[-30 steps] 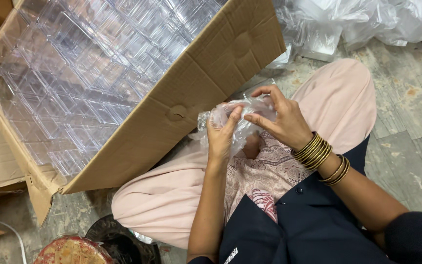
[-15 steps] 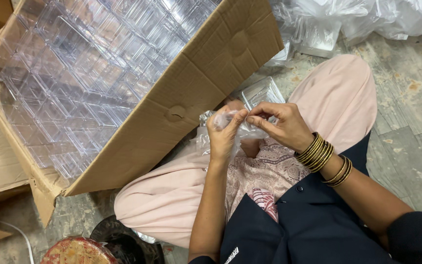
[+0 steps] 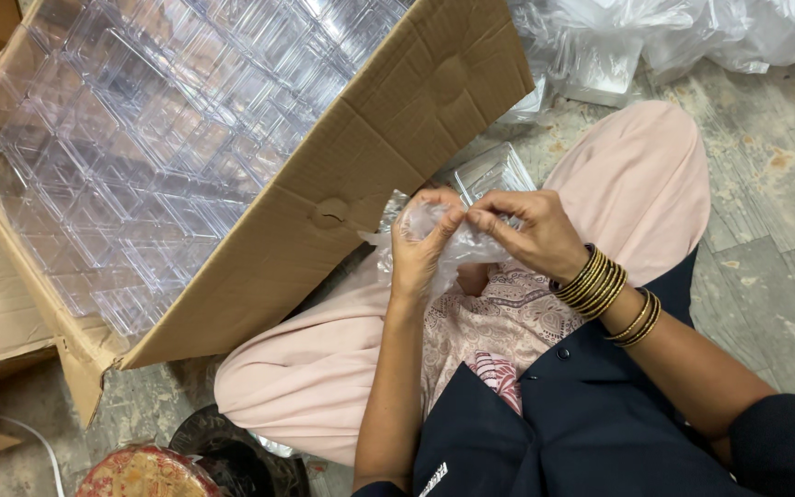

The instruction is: The person sits on the floor in front of an open cardboard box filled with clear plastic boxes. They take one plastic box at a time, insert it into a clear plastic bag, fold the bag closed, and set the wrapped box aside, repeating the process.

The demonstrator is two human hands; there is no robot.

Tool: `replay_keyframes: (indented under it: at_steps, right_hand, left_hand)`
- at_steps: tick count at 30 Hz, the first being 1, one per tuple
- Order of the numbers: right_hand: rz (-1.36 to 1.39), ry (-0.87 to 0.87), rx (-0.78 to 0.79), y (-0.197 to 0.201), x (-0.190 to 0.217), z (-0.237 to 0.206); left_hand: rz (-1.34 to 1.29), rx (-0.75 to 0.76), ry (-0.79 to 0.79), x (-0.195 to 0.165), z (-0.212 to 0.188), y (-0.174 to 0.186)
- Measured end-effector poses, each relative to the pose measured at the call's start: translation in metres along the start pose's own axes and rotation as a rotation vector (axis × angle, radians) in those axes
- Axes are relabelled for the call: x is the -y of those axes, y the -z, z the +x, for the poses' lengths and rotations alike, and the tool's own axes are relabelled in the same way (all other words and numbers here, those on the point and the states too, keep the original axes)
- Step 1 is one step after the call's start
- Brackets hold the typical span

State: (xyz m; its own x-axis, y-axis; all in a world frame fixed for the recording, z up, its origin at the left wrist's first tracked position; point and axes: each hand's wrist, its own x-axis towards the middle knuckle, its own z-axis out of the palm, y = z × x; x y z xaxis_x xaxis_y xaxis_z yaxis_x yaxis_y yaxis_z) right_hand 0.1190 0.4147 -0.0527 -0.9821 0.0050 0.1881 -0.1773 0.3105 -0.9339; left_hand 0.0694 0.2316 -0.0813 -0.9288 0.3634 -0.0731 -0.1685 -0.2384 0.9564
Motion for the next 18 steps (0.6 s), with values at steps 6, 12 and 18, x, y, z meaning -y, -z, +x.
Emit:
replay_keyframes:
  at_steps: [6,12,18]
  right_hand:
    - [0.006,-0.054,-0.068,0.001,-0.003,-0.001]
    - [-0.017,0.096,-0.044,-0.002,-0.002,0.000]
    - [-0.049,0.051,-0.106,-0.003,-0.016,-0.006]
  left_hand:
    - [-0.060,0.008,0.047,-0.002,0.000,0.000]
    - [0.035,0.026,-0.022,0.005,0.004,0.005]
    - [-0.110,0.046,0.031,0.014,0.004,0.009]
